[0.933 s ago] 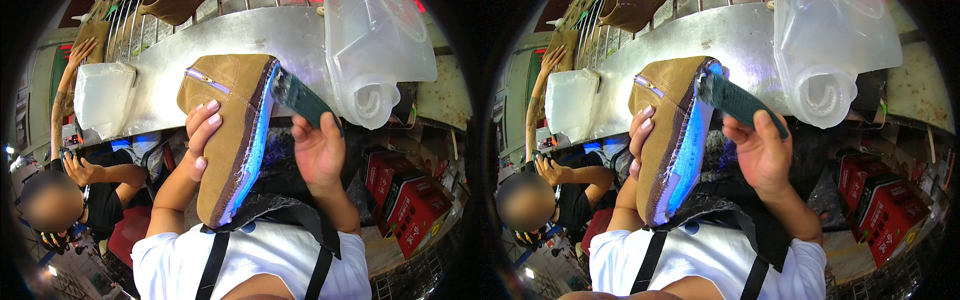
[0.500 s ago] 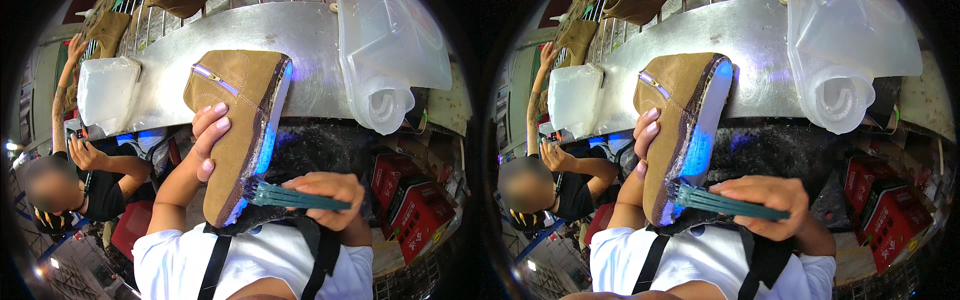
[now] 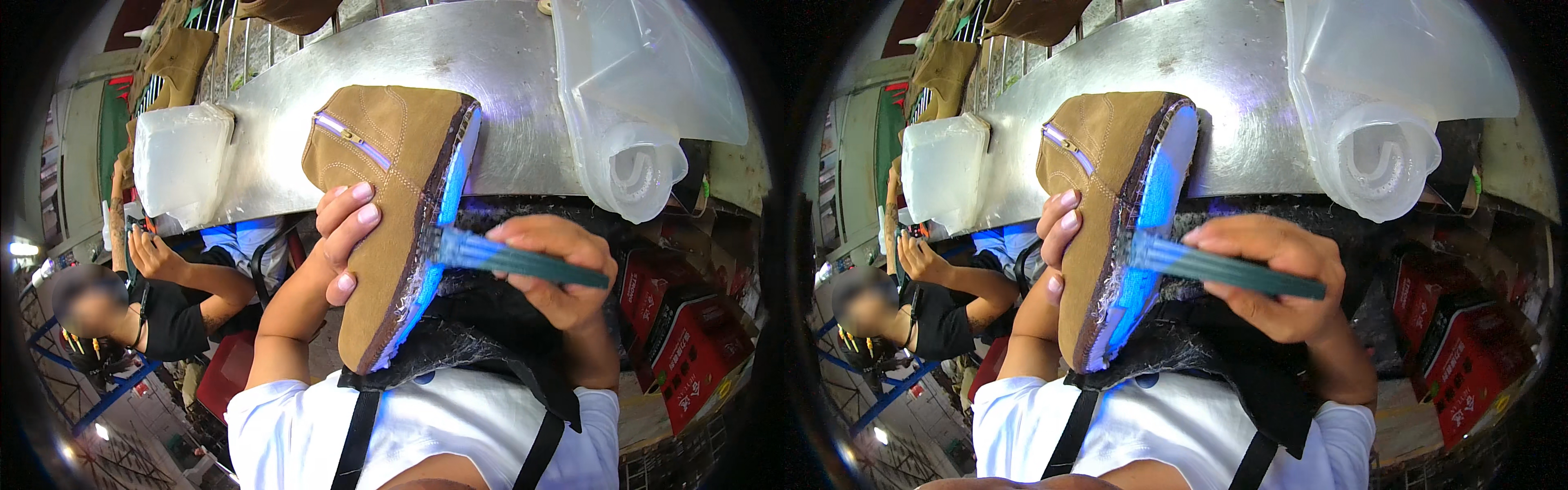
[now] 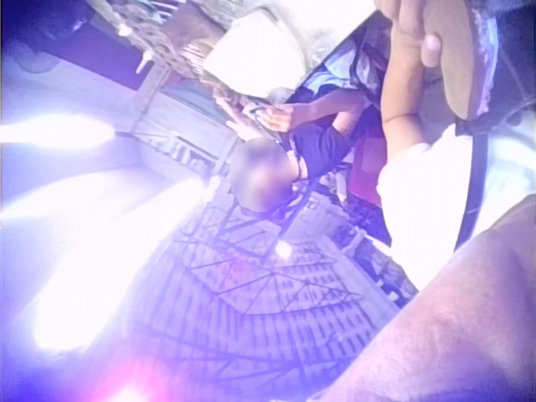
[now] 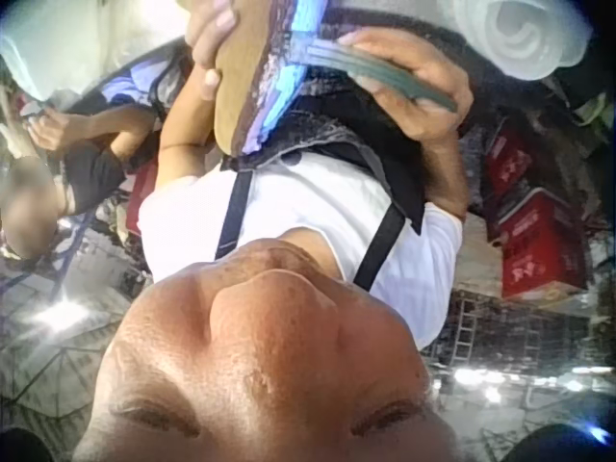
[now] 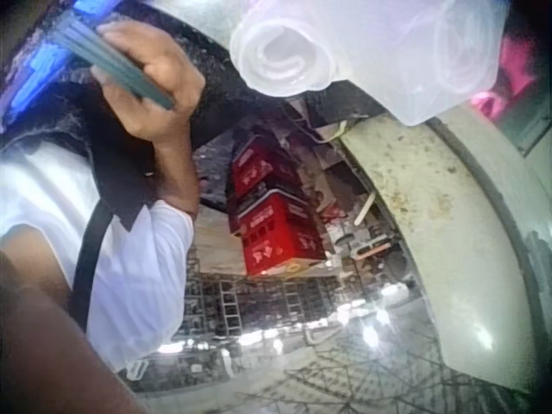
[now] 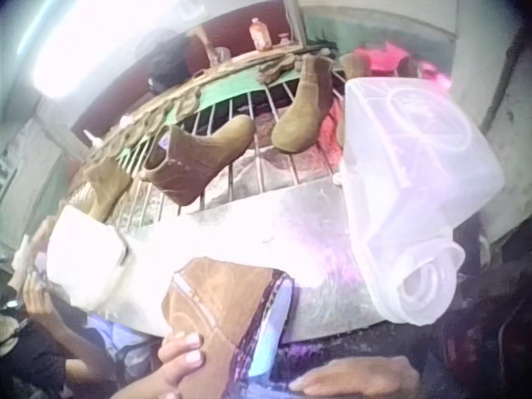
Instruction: The person applies a liquid adhesive to the edges and soles of boots using a brush and a container of liquid.
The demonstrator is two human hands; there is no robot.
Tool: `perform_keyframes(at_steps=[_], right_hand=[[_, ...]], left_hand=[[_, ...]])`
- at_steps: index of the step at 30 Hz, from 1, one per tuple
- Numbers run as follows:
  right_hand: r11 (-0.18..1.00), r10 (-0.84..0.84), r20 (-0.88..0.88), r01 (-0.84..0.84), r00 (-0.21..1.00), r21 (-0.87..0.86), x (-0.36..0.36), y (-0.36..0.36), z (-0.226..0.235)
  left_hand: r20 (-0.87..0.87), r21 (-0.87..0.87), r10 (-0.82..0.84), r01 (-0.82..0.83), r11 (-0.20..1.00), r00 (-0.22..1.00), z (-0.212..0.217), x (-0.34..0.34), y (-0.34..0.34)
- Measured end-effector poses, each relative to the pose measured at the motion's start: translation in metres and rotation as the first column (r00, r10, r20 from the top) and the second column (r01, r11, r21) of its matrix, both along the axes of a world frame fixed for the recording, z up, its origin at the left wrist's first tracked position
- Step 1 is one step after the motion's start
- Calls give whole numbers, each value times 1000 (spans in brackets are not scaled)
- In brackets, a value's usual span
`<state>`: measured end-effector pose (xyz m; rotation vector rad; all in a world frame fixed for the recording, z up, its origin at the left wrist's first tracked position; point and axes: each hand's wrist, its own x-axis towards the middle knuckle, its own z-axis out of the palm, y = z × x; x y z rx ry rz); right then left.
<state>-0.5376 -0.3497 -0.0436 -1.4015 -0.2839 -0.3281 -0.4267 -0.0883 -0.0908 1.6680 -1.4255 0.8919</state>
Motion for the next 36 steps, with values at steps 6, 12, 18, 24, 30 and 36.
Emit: perform_keyframes(at_steps=[6, 12, 18, 24, 30, 36], right_hand=[[982, -146, -170, 164, 974, 97, 8, 4, -5], [961, -267, -140, 275, 954, 41, 17, 8, -4], [926, -376, -209, 376, 903, -41, 29, 13, 8], [955, -297, -170, 288, 940, -77, 17, 7, 4], [995, -105, -214, 101, 971, -28, 2, 5, 23], [989, -65, -113, 48, 991, -142, 4, -3, 30]], left_hand=[[1, -95, 25, -25, 995, 1000, -8, -1, -10], [159, -150, 11, 13, 989, 987, -17, 14, -10], [64, -106, 38, -31, 994, 997, -3, 7, -15], [19, -150, 22, -19, 988, 1000, -12, 4, -14], [5, -71, 34, -34, 997, 999, -8, -3, -7], [51, -48, 51, -48, 998, 997, -3, 1, -10]])
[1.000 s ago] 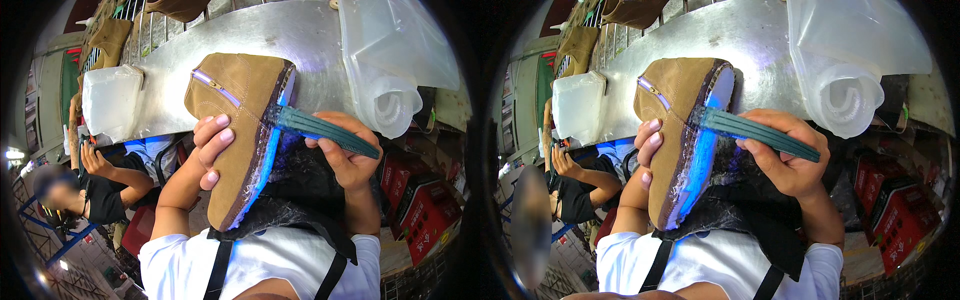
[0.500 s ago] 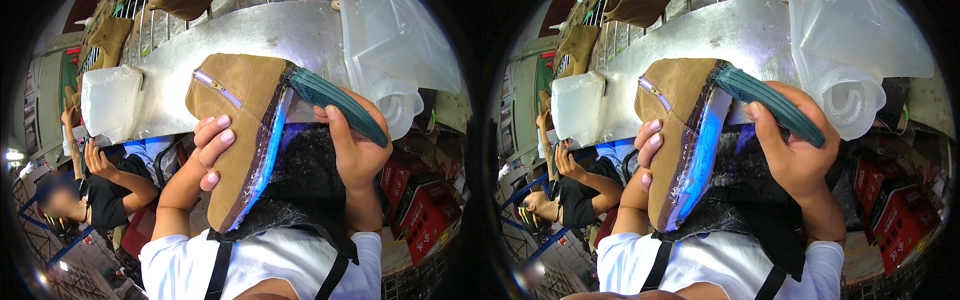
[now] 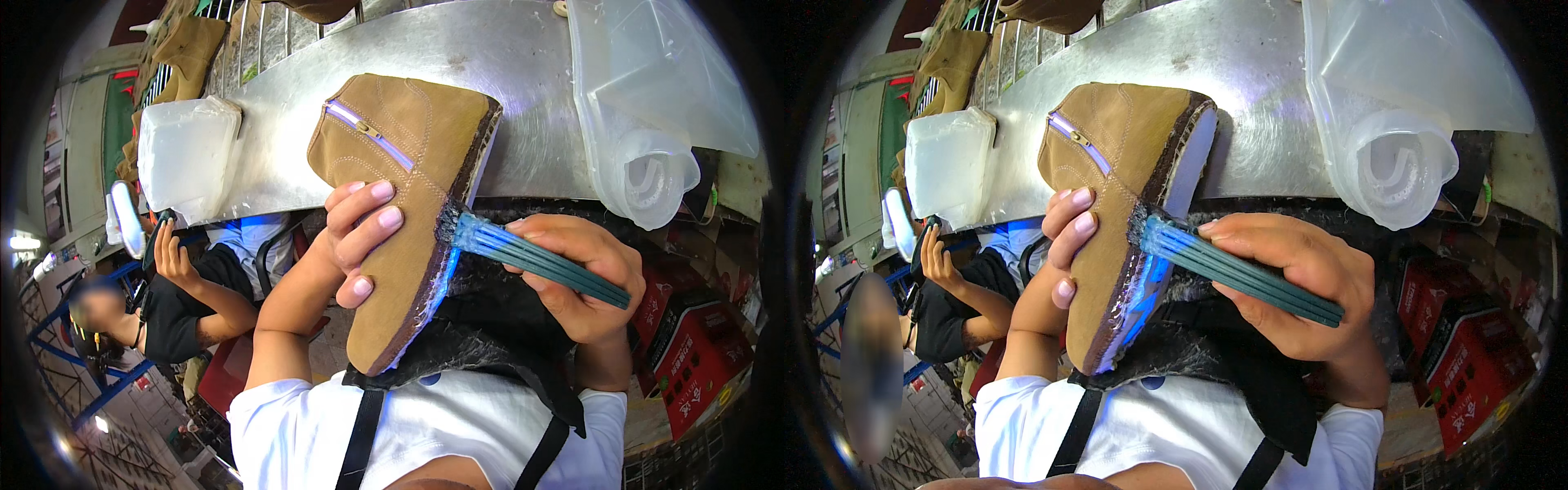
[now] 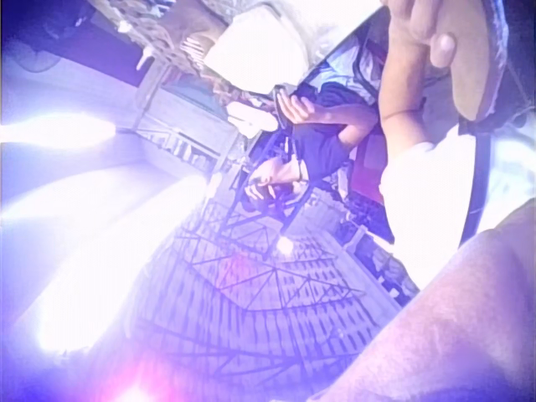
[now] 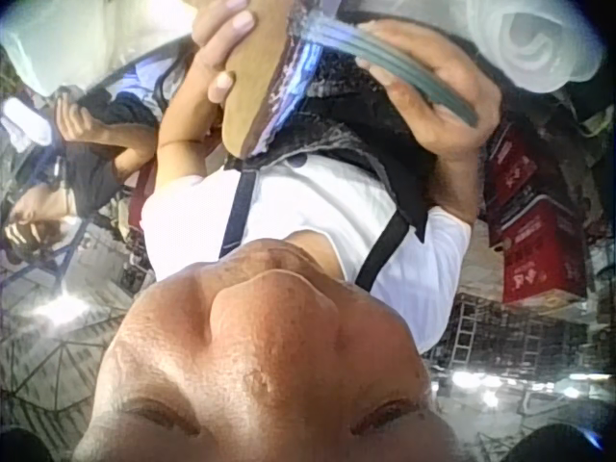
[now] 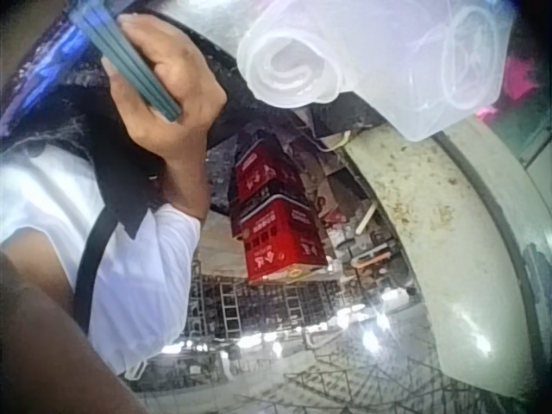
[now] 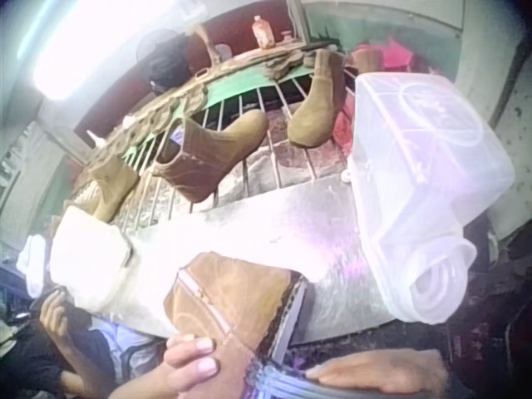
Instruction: The person applies a liquid adhesive to the edges and soles of boots using a brush and a container of liquid.
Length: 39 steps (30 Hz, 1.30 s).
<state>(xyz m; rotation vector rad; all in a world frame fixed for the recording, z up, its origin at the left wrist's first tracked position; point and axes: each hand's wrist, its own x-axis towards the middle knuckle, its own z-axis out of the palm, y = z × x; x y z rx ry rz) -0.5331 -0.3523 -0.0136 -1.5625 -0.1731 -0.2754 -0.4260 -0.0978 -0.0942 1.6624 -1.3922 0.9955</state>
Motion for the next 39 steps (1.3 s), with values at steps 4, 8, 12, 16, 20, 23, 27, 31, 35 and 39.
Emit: perform_keyframes(at_steps=[4, 8, 12, 16, 20, 23, 27, 31, 35, 39], right_hand=[[995, 58, 106, -50, 993, -82, 2, -7, -4], [996, 73, 11, -73, 997, 48, -7, -6, -5], [977, 107, -136, -78, 985, 201, -15, -3, 5], [963, 126, -196, -72, 973, 260, -24, -5, 15], [965, 147, -115, -116, 982, 236, -33, -6, 23], [970, 112, -26, -104, 993, 218, -42, -1, 26], [988, 88, 122, -102, 989, 115, -57, 5, 29], [975, 83, 217, -124, 973, 184, -68, 10, 32], [809, 17, -358, 198, 933, 554, -69, 5, 47], [683, -96, -331, 304, 939, 664, -52, 19, 35]], left_hand=[[2, 48, -9, 9, 999, 1000, 10, 1, 0], [-33, 131, -15, 19, 991, 999, 19, -1, 7], [-29, 127, -34, 37, 991, 999, 19, 0, 2], [-64, 256, -86, 99, 961, 994, 39, 3, 9], [-83, 313, -89, 110, 943, 993, 50, -1, 8], [-115, 365, -94, 130, 922, 989, 59, -3, 7], [-88, 360, -80, 106, 927, 993, 64, -5, 0], [-79, 388, -43, 70, 919, 996, 76, -6, -8], [-64, 324, 19, 3, 946, 998, 80, -9, -19], [-92, 326, 41, -9, 945, 995, 84, -6, -30]])
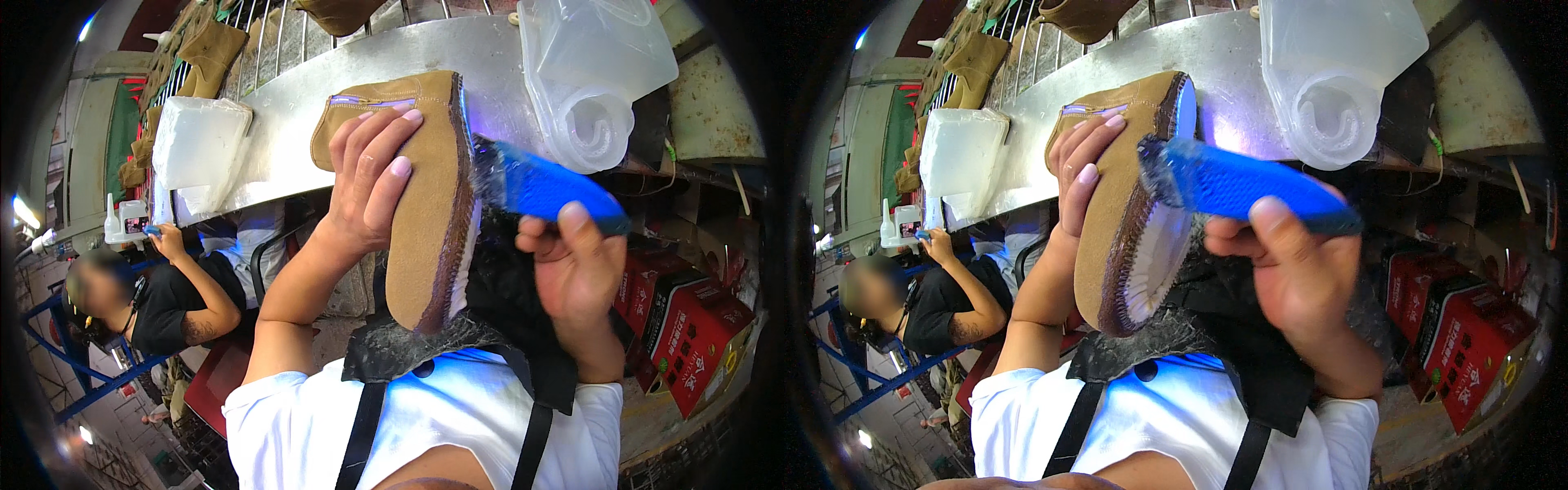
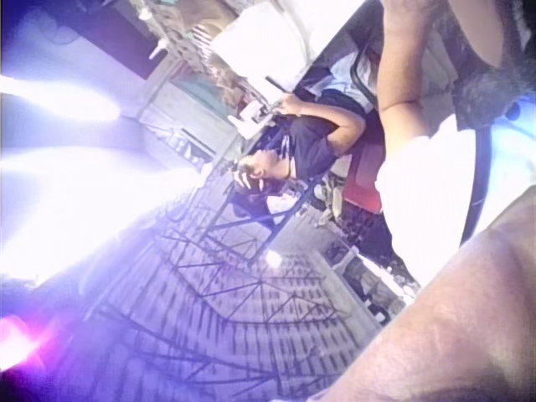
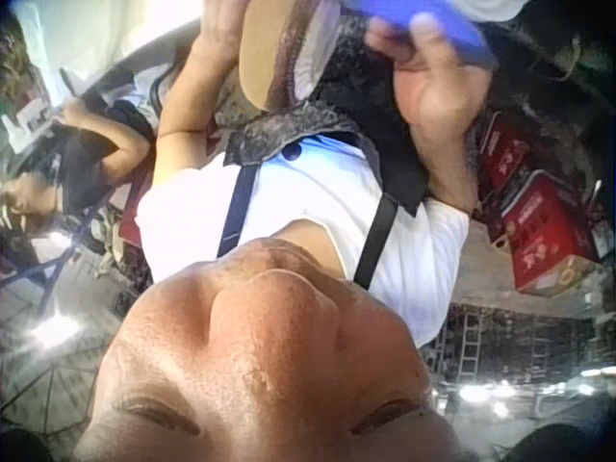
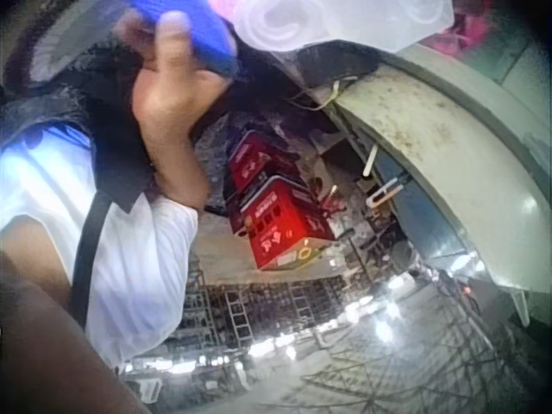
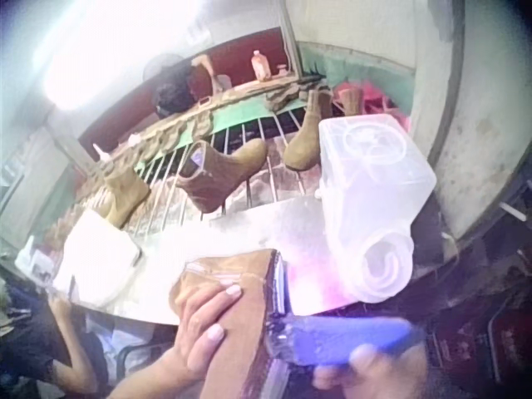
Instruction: The person applies a liquid adhesive to the edges and soles of boots using a brush and a container of liquid.
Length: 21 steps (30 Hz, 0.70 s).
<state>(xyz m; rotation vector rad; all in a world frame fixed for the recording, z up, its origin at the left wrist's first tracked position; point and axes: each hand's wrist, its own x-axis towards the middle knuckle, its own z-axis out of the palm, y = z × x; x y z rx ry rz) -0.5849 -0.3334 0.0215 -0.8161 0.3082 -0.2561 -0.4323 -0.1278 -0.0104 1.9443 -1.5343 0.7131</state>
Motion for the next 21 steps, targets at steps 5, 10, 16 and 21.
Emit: perform_keyframes(at_steps=[5, 10, 16, 21], right_hand=[[847, 220, 304, -27, 927, -530, -29, -8, -4], [916, 342, 482, -170, 806, -364, -4, -34, 4], [955, 157, 60, -136, 986, -263, 20, -49, 22], [866, 348, 232, -217, 908, -450, 17, -56, 31]], left_hand=[[-112, 72, 43, -35, 997, 993, 6, 1, 1], [-103, 3, -10, 11, 1000, 995, 3, 5, 2], [-14, 18, -75, 75, 997, 997, 8, 11, -2], [-11, 26, -62, 62, 998, 998, 18, 9, -6]])
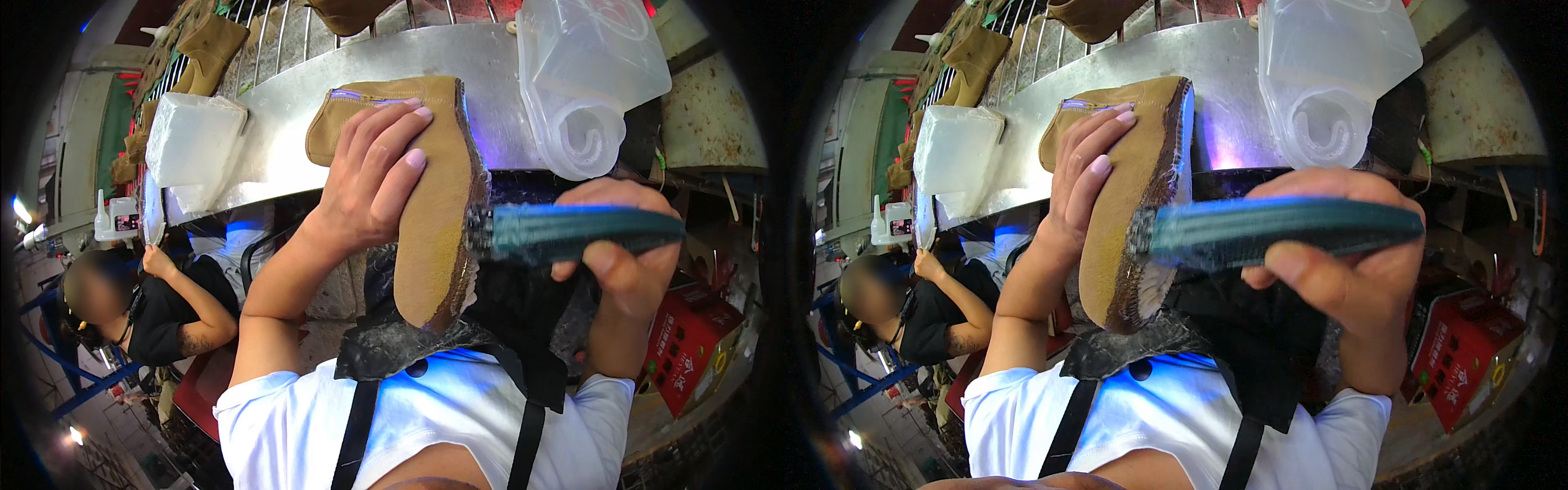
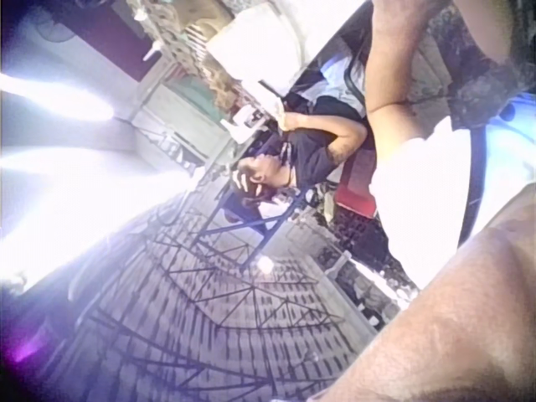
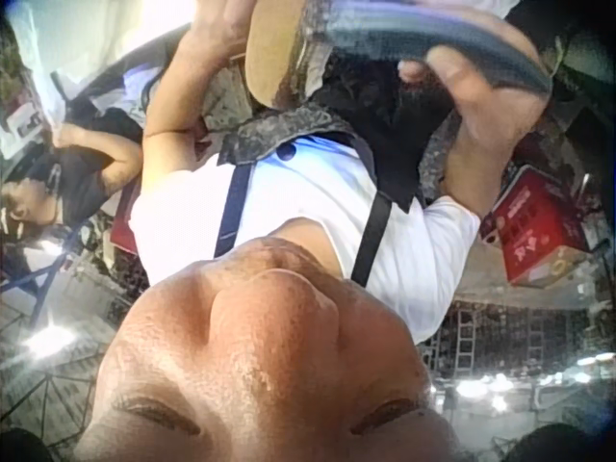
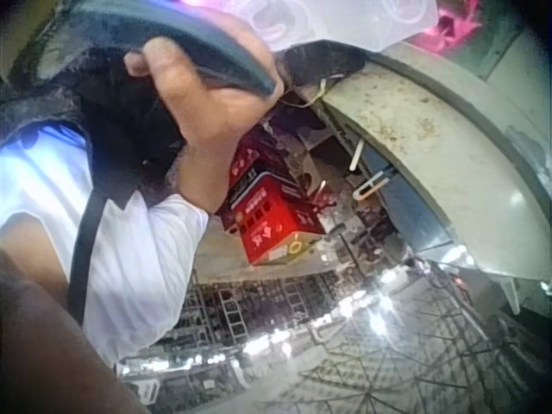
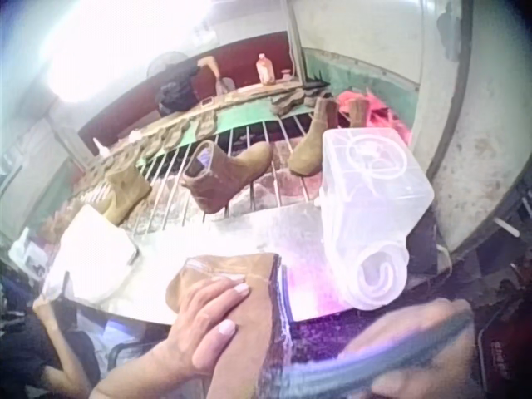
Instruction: The person applies a liquid adhesive to the edges and soles of boots using a brush and a container of liquid.
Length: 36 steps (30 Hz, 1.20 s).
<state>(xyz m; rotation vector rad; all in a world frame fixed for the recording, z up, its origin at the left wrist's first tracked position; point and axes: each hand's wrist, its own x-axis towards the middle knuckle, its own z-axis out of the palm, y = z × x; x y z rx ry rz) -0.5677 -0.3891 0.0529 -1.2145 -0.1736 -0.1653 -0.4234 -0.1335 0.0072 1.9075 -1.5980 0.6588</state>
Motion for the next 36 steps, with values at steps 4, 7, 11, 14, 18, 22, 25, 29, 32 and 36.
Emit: perform_keyframes(at_steps=[4, 7, 11, 14, 18, 22, 25, 29, 32, 36], right_hand=[[993, -47, 140, 62, 989, -103, -10, 6, 6], [941, -44, 251, 124, 967, -315, -14, 6, 13], [896, 10, 347, 146, 938, -420, -22, 7, 18], [832, -27, 421, 254, 907, -493, -32, 11, 24], [680, -136, 504, 450, 853, -579, -46, 19, 40], [636, -79, 468, 406, 880, -656, -41, 10, 65], [579, 15, 441, 351, 898, -736, -32, -7, 80], [542, 139, 451, 314, 881, -780, -18, -25, 95], [496, 233, 438, 282, 868, -821, -9, -36, 107], [388, 273, 402, 282, 874, -877, -6, -40, 125]], left_hand=[[43, 3, -13, 13, 1000, 999, 0, 3, -2], [54, 14, -1, 0, 1000, 999, 0, 3, -3], [40, 11, 8, -9, 1000, 999, 3, 3, -6], [16, 28, 25, -25, 999, 1000, 6, 2, -10], [-54, 93, 65, -60, 994, 996, 20, -2, -18], [-70, 106, 80, -72, 992, 994, 27, -4, -24], [-84, 165, 107, -92, 982, 991, 39, -4, -31], [-95, 164, 71, -55, 985, 993, 47, 6, -41], [-108, 194, 56, -35, 980, 993, 52, 15, -45], [-141, 273, 47, -7, 962, 989, 64, 26, -53]])
